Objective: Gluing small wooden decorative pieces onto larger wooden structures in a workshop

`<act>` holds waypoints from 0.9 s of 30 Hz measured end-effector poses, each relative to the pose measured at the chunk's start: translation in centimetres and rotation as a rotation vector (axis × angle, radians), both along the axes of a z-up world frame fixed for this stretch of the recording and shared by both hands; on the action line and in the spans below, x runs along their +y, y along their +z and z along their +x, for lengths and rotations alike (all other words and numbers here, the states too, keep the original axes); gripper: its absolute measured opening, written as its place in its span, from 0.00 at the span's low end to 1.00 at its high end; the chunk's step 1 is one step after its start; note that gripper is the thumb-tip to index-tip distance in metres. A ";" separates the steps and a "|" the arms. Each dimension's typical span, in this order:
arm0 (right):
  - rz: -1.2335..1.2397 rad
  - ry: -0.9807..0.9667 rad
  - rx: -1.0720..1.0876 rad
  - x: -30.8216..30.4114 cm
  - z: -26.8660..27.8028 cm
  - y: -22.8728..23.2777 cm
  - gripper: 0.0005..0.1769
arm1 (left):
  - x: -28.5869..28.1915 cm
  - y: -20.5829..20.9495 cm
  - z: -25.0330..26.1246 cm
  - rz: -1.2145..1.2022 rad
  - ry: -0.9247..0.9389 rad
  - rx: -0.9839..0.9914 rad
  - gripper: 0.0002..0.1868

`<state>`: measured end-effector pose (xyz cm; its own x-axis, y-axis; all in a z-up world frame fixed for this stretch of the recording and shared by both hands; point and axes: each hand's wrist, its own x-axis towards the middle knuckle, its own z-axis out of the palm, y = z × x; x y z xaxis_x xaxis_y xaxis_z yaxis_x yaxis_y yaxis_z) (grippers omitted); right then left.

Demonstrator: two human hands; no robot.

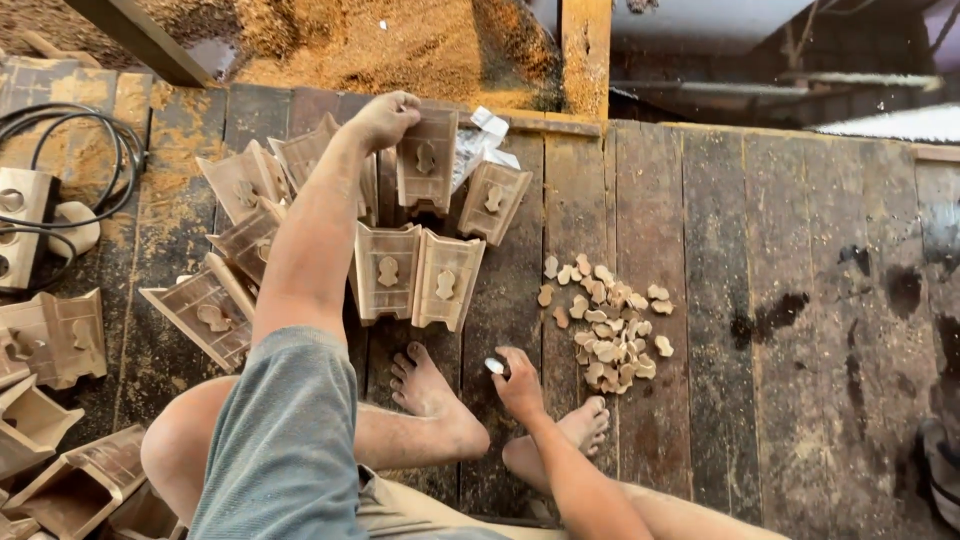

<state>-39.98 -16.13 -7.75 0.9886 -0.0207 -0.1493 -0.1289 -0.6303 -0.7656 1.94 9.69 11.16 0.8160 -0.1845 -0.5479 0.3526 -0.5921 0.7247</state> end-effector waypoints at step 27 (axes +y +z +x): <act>-0.552 -0.005 0.226 -13.1 7.7 -3.3 0.16 | 28.2 11.7 -53.6 0.698 0.679 -0.414 0.22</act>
